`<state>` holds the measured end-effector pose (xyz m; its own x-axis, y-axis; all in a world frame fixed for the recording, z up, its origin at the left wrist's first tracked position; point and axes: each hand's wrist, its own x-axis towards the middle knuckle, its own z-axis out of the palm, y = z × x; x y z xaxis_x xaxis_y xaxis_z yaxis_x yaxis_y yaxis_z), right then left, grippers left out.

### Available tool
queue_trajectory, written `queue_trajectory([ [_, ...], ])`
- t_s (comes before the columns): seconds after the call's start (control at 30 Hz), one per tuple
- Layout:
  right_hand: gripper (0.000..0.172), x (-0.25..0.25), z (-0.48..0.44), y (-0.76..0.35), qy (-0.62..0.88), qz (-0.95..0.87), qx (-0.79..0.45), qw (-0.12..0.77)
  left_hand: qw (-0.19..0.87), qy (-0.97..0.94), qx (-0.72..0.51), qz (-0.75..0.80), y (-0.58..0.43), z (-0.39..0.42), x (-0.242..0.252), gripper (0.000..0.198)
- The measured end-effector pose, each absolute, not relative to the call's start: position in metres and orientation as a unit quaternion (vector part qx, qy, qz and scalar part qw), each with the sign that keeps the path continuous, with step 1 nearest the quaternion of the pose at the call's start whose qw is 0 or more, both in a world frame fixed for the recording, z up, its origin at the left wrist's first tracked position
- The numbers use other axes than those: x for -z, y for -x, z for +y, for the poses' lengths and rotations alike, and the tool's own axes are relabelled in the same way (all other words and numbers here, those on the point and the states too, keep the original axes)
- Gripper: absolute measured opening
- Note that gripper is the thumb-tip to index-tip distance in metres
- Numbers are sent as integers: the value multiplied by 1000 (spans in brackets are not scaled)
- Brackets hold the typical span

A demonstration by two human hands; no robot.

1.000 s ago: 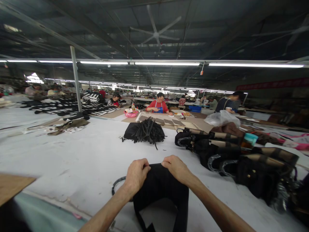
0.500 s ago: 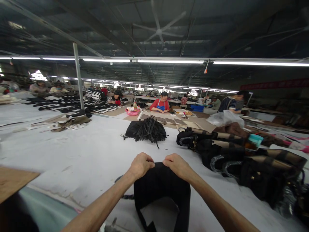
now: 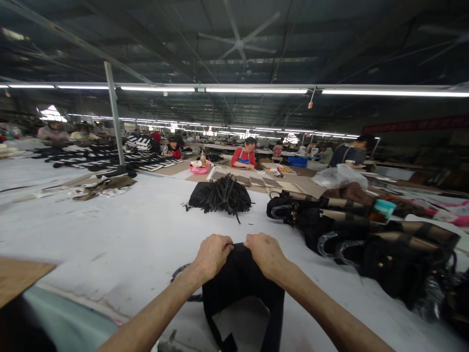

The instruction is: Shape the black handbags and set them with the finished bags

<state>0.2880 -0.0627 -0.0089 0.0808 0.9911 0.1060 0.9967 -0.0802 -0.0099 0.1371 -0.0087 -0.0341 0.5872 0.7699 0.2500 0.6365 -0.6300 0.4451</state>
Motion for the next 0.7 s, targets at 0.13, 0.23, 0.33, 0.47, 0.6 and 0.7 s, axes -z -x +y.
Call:
queue_trajectory([
  [0.13, 27, 10, -66, -289, 723, -688, 60, 22, 151, -874, -198, 417, -141, -6, 36, 22],
  [0.23, 28, 9, -69, -292, 713, -698, 63, 17, 151, -873, -201, 419, -142, -7, 36, 21],
  [0.33, 23, 5, -70, -294, 675, -736, 35, 40, 147, -872, -202, 421, -142, -10, 37, 22],
  [0.47, 20, 0, -64, -292, 624, -778, -30, 62, 140, -875, -203, 416, -141, -15, 38, 22],
  [0.6, 23, 1, -59, -289, 610, -789, -49, 53, 161, -871, -214, 411, -140, -17, 37, 24],
  [0.7, 25, 5, -60, -288, 608, -791, -34, 60, 253, -861, -233, 374, -133, -12, 33, 23],
])
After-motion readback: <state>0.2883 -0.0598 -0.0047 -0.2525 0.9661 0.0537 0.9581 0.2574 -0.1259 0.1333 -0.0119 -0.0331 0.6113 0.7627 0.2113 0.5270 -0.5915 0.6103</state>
